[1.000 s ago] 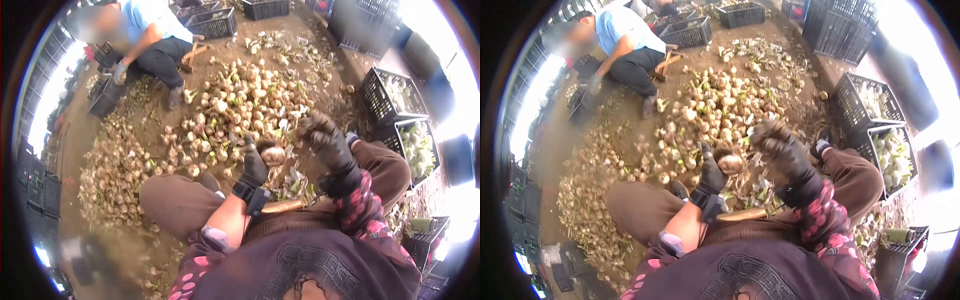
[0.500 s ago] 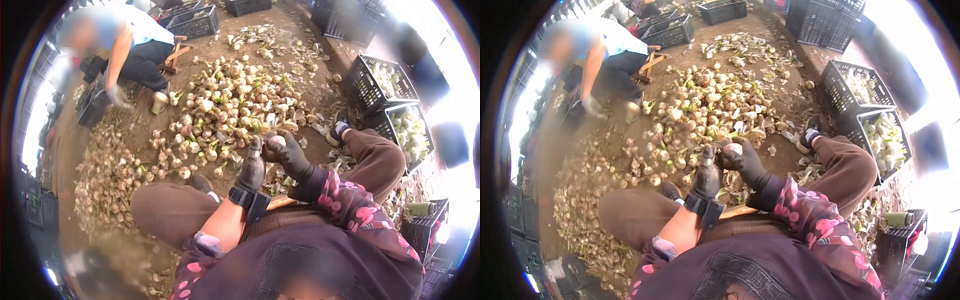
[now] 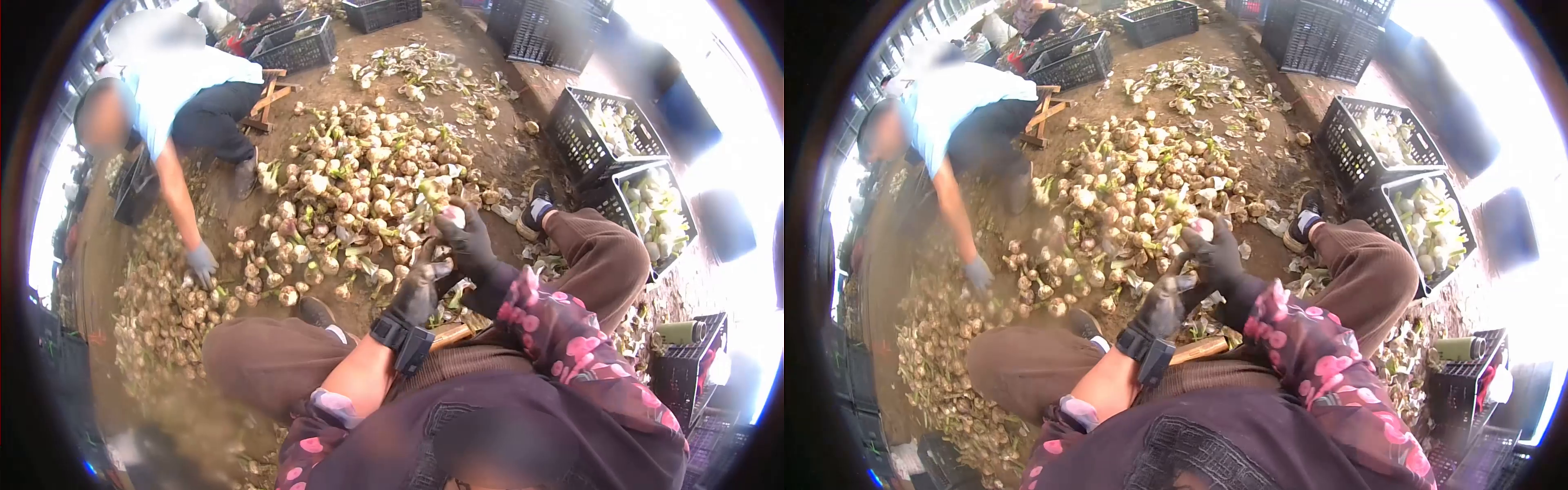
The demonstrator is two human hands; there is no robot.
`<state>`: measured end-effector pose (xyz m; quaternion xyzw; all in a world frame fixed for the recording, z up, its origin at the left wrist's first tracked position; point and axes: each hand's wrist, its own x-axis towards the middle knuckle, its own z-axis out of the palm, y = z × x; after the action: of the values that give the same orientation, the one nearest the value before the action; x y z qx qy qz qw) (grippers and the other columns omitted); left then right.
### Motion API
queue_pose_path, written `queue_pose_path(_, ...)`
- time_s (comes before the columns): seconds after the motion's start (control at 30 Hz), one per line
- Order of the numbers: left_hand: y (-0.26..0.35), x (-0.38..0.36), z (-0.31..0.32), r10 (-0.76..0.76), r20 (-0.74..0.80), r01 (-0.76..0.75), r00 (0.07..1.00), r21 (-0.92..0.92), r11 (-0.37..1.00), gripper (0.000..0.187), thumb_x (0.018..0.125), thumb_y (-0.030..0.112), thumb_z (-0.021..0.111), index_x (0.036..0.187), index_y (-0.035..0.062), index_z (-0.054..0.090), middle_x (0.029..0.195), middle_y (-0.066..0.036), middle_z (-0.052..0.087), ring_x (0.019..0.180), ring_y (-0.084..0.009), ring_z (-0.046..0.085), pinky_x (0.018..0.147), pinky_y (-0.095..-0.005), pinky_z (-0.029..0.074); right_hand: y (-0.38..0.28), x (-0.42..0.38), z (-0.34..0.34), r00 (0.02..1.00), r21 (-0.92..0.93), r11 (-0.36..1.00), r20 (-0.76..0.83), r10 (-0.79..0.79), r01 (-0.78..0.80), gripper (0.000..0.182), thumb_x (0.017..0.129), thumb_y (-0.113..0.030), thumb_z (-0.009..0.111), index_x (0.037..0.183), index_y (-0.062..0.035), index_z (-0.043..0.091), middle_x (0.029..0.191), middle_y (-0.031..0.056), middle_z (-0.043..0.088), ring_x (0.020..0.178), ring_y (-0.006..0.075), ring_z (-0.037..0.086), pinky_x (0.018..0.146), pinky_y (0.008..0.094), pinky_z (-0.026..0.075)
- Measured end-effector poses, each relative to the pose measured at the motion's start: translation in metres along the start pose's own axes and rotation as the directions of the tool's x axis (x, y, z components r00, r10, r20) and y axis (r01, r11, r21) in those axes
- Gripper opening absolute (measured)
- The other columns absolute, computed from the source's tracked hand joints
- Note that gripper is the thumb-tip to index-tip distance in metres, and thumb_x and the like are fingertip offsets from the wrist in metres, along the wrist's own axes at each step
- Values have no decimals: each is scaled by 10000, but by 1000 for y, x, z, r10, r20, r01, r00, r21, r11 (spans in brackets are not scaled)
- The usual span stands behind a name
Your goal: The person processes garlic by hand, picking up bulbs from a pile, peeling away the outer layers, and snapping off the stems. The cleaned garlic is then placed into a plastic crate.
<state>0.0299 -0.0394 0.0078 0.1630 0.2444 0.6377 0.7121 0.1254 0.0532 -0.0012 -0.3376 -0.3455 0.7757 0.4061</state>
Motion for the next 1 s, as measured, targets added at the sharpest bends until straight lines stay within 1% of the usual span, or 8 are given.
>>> queue_pose_path(0.07, 23, -9, 6, 37, 40, -45, 999, 231, 972, 672, 823, 166, 550, 1398, -8, 249, 1203, -102, 533, 1021, -202, 579, 873, -361, 491, 2, 17, -13, 801, -806, 432, 85, -593, 405, 607, 764, -158, 758, 1241, -10, 412, 1018, 95, 584, 877, 176, 583, 771, 301, 489)
queue_pose_path(0.2, 46, 0, -19, 176, -367, 59, 913, 547, 835, 485, 913, 269, 557, 1316, 40, 412, 859, -67, 605, 754, -98, 562, 705, -213, 473, -16, 1, -13, 890, -768, 527, 120, -439, 364, 780, 662, -249, 837, 1273, -4, 418, 1112, 197, 575, 1014, 239, 565, 870, 324, 450)
queue_pose_path(0.4, 44, 8, -36, 580, 302, -33, 756, 903, -428, 295, 804, 177, 657, 1088, 103, 628, 1175, -188, 537, 1144, -327, 472, 990, -435, 357, -20, -12, -3, 888, -810, 367, 391, -243, 457, 792, 614, -254, 850, 1251, 1, 456, 1179, 209, 555, 1106, 348, 541, 939, 384, 436)
queue_pose_path(0.6, 63, 16, -86, 761, -242, -219, 602, 866, 449, 130, 879, 151, 560, 874, 53, 645, 750, -130, 613, 697, -280, 587, 699, -349, 494, -18, -24, 4, 926, -549, 764, 337, -169, 339, 555, 822, -138, 707, 1289, -33, 424, 1009, 50, 580, 878, 107, 554, 759, 248, 486)
queue_pose_path(0.7, 36, 15, -132, 235, -264, 302, 935, 943, -143, 225, 863, 224, 524, 948, 41, 622, 839, -203, 657, 843, -356, 630, 755, -397, 509, -13, -18, -3, 975, -92, 994, 218, -43, 65, 474, 875, -125, 631, 1297, -94, 417, 926, 38, 553, 758, 130, 520, 645, 277, 453)
queue_pose_path(0.77, 25, 6, -122, -169, -17, -70, 985, 865, -497, 404, 861, 312, 562, 1202, 97, 531, 977, -217, 646, 916, -362, 628, 811, -430, 494, -17, -12, -11, 978, -124, 990, 205, -35, 61, 502, 866, -114, 644, 1306, -72, 405, 940, 37, 570, 779, 118, 542, 662, 259, 468)
queue_pose_path(0.83, 12, 3, -97, -101, -254, 189, 962, 885, -426, 461, 879, 329, 563, 1276, 107, 488, 981, -206, 644, 904, -340, 636, 809, -414, 496, -19, -10, -15, 972, -106, 994, 235, -9, 35, 569, 826, -94, 690, 1314, -51, 400, 1036, 55, 574, 821, 115, 574, 693, 239, 485)
queue_pose_path(1.0, 37, 12, -50, 171, -141, -48, 975, 621, 782, 368, 931, 382, 526, 1127, 76, 586, 883, -19, 614, 744, -89, 580, 634, -231, 468, -20, -18, -5, 949, -329, 926, 304, -82, 185, 666, 729, -94, 773, 1297, -43, 427, 1235, 97, 491, 1008, 199, 572, 845, 298, 481)
